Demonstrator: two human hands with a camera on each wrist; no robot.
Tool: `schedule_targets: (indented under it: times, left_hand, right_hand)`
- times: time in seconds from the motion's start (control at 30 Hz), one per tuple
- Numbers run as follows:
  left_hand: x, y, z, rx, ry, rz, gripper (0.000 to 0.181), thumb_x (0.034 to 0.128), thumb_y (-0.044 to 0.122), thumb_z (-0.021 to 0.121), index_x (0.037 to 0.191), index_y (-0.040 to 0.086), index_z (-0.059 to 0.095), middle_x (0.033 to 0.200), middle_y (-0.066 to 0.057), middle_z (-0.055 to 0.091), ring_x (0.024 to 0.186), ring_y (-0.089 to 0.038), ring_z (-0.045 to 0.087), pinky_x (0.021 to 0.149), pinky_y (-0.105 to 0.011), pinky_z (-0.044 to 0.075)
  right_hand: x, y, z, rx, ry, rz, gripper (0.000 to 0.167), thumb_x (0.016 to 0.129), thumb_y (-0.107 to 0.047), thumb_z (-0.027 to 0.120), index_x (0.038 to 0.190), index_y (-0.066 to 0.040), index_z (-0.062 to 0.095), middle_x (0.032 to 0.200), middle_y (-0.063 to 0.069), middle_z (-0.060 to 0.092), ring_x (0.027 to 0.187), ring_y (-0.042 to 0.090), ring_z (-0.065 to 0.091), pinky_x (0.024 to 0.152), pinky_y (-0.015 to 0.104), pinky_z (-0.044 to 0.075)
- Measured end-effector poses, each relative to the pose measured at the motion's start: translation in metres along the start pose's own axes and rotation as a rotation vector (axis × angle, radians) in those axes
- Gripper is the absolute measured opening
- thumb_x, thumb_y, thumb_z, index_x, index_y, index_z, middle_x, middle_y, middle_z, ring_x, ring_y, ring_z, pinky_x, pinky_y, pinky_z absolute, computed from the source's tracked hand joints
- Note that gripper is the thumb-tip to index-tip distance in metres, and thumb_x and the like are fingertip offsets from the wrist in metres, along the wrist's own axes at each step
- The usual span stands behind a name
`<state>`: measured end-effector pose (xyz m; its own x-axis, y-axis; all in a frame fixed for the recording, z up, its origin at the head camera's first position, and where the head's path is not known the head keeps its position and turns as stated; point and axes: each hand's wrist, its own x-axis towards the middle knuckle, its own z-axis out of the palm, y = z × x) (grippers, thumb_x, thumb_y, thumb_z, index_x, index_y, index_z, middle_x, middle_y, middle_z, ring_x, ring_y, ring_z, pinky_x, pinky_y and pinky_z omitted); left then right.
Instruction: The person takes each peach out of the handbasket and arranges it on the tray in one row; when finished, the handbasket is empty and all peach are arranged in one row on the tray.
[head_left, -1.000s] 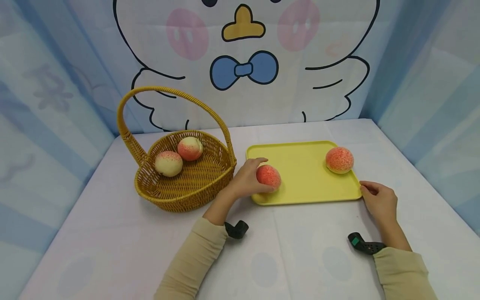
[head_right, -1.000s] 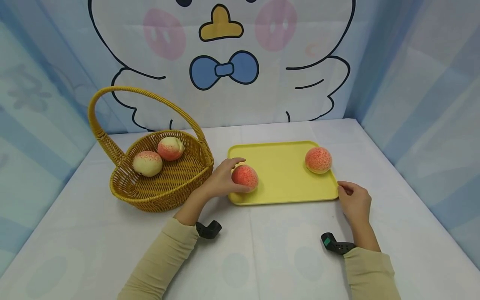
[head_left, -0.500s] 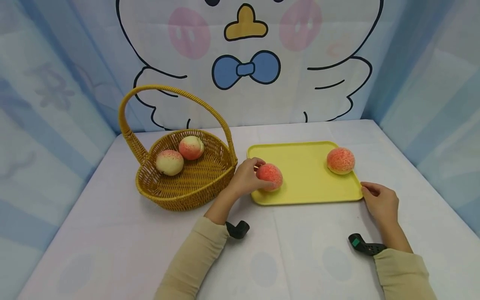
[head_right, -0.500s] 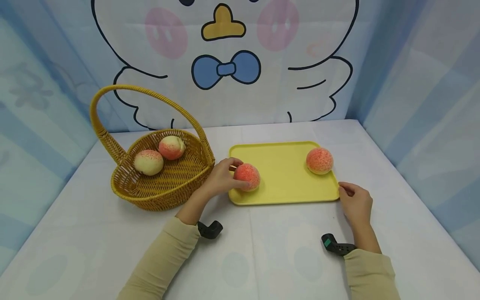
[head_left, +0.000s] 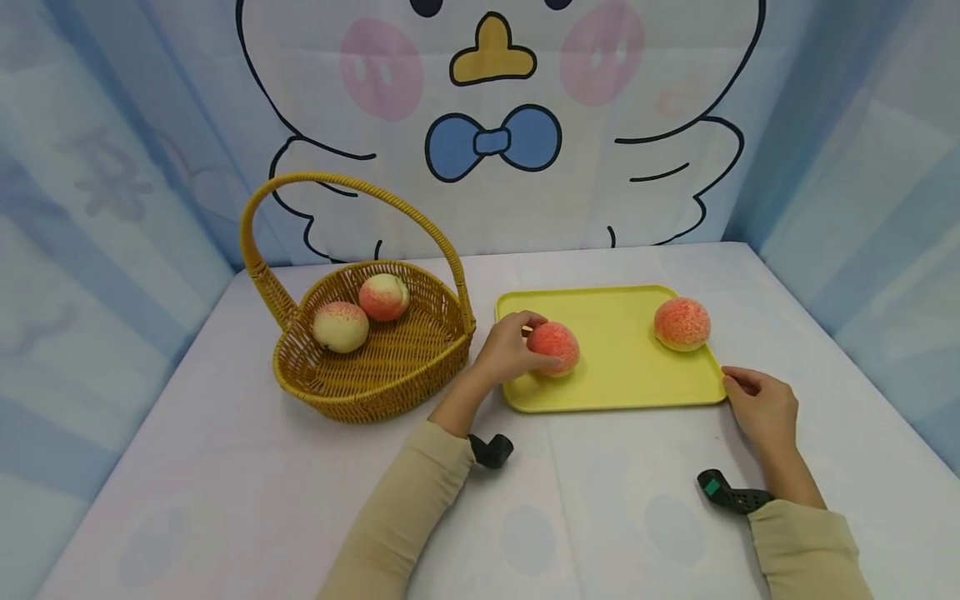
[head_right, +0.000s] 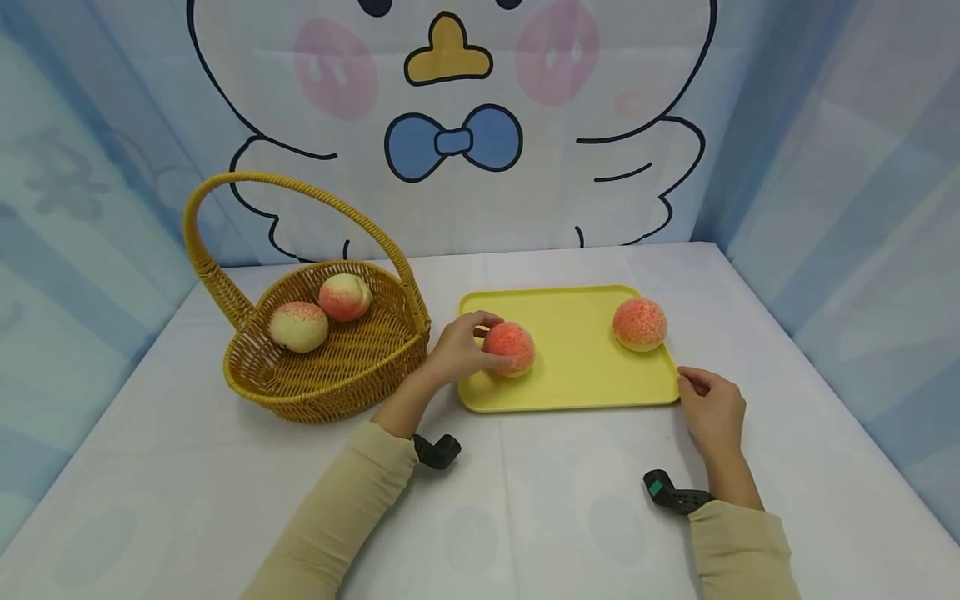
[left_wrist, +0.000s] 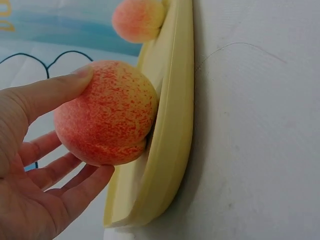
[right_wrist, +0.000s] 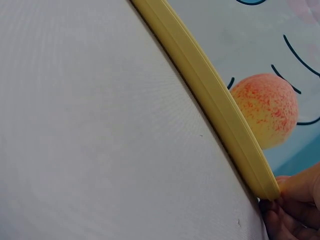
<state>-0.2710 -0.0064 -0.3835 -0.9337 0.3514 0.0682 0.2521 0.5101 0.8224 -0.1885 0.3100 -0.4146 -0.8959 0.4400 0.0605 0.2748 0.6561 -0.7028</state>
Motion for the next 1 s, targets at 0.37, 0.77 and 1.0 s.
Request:
schedule_targets:
  times: [0.37,0.77,1.0]
  left_hand:
    - [0.015,0.001,0.009,-0.011,-0.014,0.018,0.056,0.0683,0.022,0.083,0.116,0.009,0.057,0.112,-0.001,0.057,0.103,-0.016,0.053,0.081,-0.023,0.045]
    - [0.030,0.009,0.017,0.003,-0.045,0.041,0.056,0.0675,0.022,0.083,0.117,0.009,0.059,0.111,0.000,0.058,0.101,-0.015,0.055,0.079,-0.021,0.045]
    - [0.040,0.016,0.029,0.016,-0.047,0.050,0.055,0.0687,0.021,0.082,0.117,0.009,0.059,0.111,-0.001,0.059,0.101,-0.014,0.054,0.079,-0.019,0.044]
  right_hand:
    - [-0.001,0.000,0.000,-0.003,0.008,-0.013,0.033,0.094,-0.014,0.048,0.117,0.008,0.058,0.109,0.025,0.058,0.086,0.020,0.048,0.054,0.010,0.036]
    - [-0.001,0.002,0.001,-0.010,0.012,-0.022,0.033,0.094,-0.013,0.047,0.117,0.008,0.058,0.109,0.025,0.058,0.087,0.022,0.048,0.056,0.011,0.035]
    - [0.000,0.002,0.000,-0.003,0.019,-0.030,0.033,0.093,-0.013,0.049,0.116,0.008,0.059,0.108,0.024,0.059,0.081,0.012,0.048,0.055,0.010,0.036]
